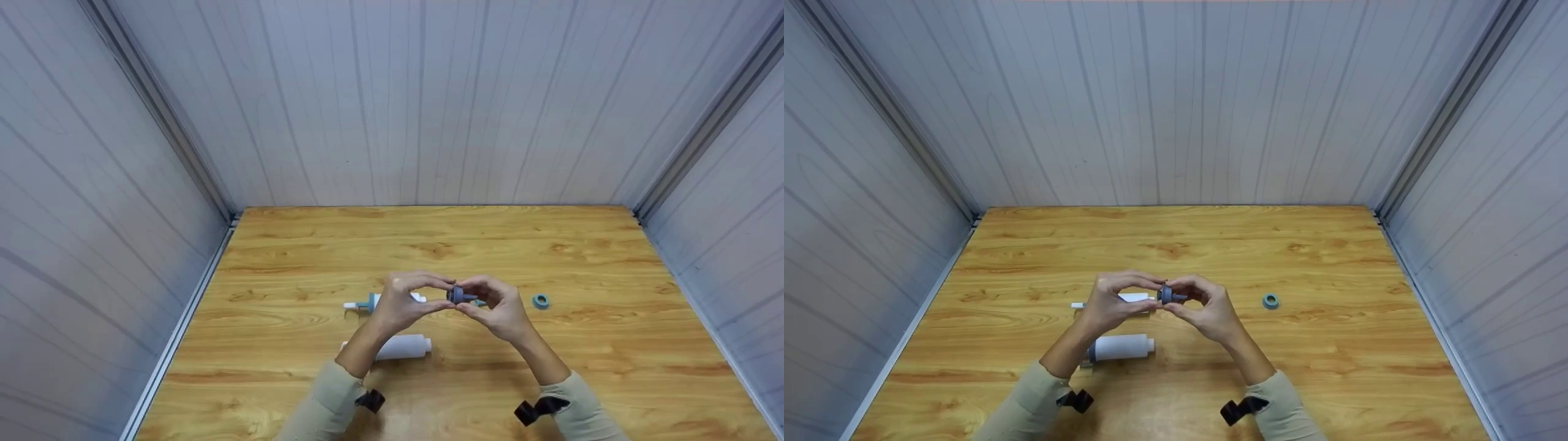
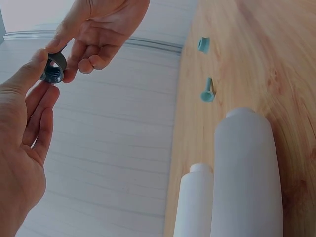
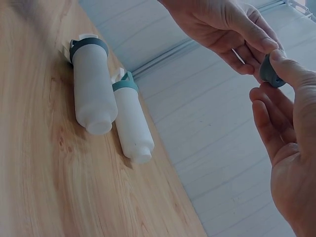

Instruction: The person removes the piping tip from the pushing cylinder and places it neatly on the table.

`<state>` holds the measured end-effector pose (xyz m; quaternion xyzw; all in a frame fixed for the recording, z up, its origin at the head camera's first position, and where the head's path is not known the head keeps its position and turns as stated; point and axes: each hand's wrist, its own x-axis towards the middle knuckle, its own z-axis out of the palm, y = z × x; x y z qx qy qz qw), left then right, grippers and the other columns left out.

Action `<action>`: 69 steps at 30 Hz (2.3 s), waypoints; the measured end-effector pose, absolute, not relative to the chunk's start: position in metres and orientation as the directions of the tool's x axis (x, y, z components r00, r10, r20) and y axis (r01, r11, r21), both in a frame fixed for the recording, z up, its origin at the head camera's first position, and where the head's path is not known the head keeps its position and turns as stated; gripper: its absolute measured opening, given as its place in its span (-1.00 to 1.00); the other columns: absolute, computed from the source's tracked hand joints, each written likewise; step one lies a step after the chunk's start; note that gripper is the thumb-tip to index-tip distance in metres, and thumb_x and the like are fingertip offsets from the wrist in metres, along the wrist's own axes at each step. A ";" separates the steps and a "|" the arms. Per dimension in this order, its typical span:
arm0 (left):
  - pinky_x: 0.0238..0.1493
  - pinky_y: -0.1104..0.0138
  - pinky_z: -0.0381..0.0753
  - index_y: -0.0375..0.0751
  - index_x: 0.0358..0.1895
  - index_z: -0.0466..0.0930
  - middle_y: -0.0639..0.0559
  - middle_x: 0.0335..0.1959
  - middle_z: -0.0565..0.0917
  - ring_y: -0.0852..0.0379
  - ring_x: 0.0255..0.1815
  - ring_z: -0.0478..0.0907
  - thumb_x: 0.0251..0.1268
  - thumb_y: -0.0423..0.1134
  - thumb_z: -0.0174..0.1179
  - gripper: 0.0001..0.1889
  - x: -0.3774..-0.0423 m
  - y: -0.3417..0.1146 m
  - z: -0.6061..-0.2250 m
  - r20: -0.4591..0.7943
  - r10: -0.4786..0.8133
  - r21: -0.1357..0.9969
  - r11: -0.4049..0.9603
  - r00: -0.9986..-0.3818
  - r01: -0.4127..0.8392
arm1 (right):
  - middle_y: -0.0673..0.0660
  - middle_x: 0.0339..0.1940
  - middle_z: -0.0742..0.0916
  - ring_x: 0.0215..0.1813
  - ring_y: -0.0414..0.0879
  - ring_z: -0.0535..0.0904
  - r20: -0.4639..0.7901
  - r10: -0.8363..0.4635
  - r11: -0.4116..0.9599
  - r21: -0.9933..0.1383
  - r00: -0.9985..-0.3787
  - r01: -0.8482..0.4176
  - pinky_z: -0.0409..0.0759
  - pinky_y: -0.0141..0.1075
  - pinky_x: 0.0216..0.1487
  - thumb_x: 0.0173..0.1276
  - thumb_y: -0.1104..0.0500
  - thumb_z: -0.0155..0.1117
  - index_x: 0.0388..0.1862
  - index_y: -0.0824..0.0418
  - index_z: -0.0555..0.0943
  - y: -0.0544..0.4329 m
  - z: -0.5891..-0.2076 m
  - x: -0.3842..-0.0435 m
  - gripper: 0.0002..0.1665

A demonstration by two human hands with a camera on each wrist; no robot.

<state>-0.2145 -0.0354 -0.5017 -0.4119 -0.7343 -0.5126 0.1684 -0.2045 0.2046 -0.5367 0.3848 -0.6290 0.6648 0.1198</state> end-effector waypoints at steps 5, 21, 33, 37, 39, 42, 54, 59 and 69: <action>0.22 0.14 0.89 -0.30 -0.04 0.93 -0.18 0.01 0.95 -0.12 0.07 0.93 0.27 -0.35 0.65 -0.77 -0.215 -0.036 -0.504 0.681 0.419 0.601 0.149 -0.601 0.785 | -0.12 0.12 0.87 0.12 -0.30 0.84 0.661 -0.326 -0.185 -0.745 -0.675 -0.640 0.83 -0.43 0.15 0.32 0.72 0.38 0.15 0.66 0.64 0.204 -0.536 -0.205 -0.58; 0.04 0.23 0.90 -0.27 -0.10 0.93 -0.14 -0.16 0.94 -0.07 -0.10 0.91 0.25 -0.35 0.67 -0.80 -0.215 -0.039 -0.505 0.675 0.412 0.598 0.180 -0.612 0.781 | -0.15 0.12 0.86 0.09 -0.33 0.82 0.667 -0.317 -0.143 -0.736 -0.674 -0.661 0.81 -0.47 0.11 0.28 0.75 0.38 0.14 0.65 0.65 0.207 -0.531 -0.206 -0.56; 0.03 0.16 0.92 -0.28 -0.10 0.92 -0.14 -0.17 0.94 -0.07 -0.11 0.91 0.27 -0.35 0.66 -0.81 -0.214 -0.040 -0.504 0.663 0.405 0.611 0.194 -0.630 0.768 | -0.14 0.10 0.87 0.06 -0.33 0.84 0.674 -0.318 -0.154 -0.731 -0.667 -0.665 0.82 -0.45 0.08 0.25 0.77 0.36 0.14 0.67 0.63 0.212 -0.532 -0.207 -0.54; 0.02 0.16 0.92 -0.28 -0.09 0.92 -0.14 -0.16 0.94 -0.07 -0.11 0.91 0.28 -0.36 0.65 -0.82 -0.214 -0.042 -0.505 0.666 0.406 0.611 0.185 -0.626 0.770 | -0.13 0.08 0.88 0.05 -0.33 0.84 0.674 -0.322 -0.139 -0.728 -0.664 -0.671 0.83 -0.44 0.07 0.23 0.78 0.37 0.15 0.67 0.64 0.217 -0.532 -0.207 -0.52; 0.04 0.16 0.92 -0.30 -0.08 0.91 -0.15 -0.14 0.94 -0.08 -0.10 0.91 0.30 -0.35 0.64 -0.81 -0.214 -0.043 -0.505 0.657 0.408 0.621 0.185 -0.634 0.762 | -0.15 0.07 0.87 0.04 -0.33 0.84 0.668 -0.324 -0.121 -0.732 -0.670 -0.671 0.83 -0.44 0.07 0.23 0.77 0.37 0.15 0.66 0.65 0.220 -0.531 -0.206 -0.52; 0.08 0.19 0.90 -0.29 -0.05 0.91 -0.15 -0.11 0.94 -0.08 -0.07 0.90 0.31 -0.32 0.63 -0.79 -0.212 -0.045 -0.504 0.630 0.413 0.644 0.194 -0.657 0.740 | -0.16 0.06 0.87 0.03 -0.33 0.84 0.653 -0.325 -0.093 -0.742 -0.684 -0.664 0.83 -0.44 0.06 0.26 0.75 0.40 0.16 0.65 0.65 0.225 -0.530 -0.205 -0.53; 0.03 0.12 0.92 -0.27 -0.05 0.92 -0.13 -0.13 0.94 -0.05 -0.10 0.90 0.30 -0.32 0.64 -0.79 -0.218 -0.037 -0.497 0.662 0.401 0.607 0.208 -0.633 0.767 | -0.11 0.01 0.88 0.01 -0.30 0.84 0.653 -0.313 -0.108 -0.746 -0.690 -0.657 0.82 -0.45 0.08 0.24 0.78 0.37 0.16 0.68 0.64 0.244 -0.531 -0.208 -0.52; 0.03 0.11 0.92 -0.29 -0.06 0.92 -0.14 -0.14 0.94 -0.07 -0.11 0.90 0.30 -0.32 0.64 -0.79 -0.219 -0.033 -0.495 0.661 0.399 0.608 0.212 -0.636 0.765 | -0.12 0.06 0.88 0.04 -0.32 0.84 0.647 -0.290 -0.073 -0.750 -0.705 -0.658 0.82 -0.46 0.09 0.21 0.80 0.37 0.14 0.69 0.64 0.256 -0.530 -0.207 -0.52; 0.07 0.20 0.90 -0.27 -0.06 0.92 -0.15 -0.13 0.94 -0.07 -0.09 0.90 0.31 -0.32 0.64 -0.81 -0.220 -0.027 -0.495 0.648 0.401 0.625 0.205 -0.647 0.753 | -0.10 0.07 0.88 0.05 -0.30 0.84 0.657 -0.270 -0.040 -0.738 -0.704 -0.674 0.82 -0.47 0.07 0.25 0.78 0.37 0.13 0.70 0.64 0.282 -0.533 -0.204 -0.55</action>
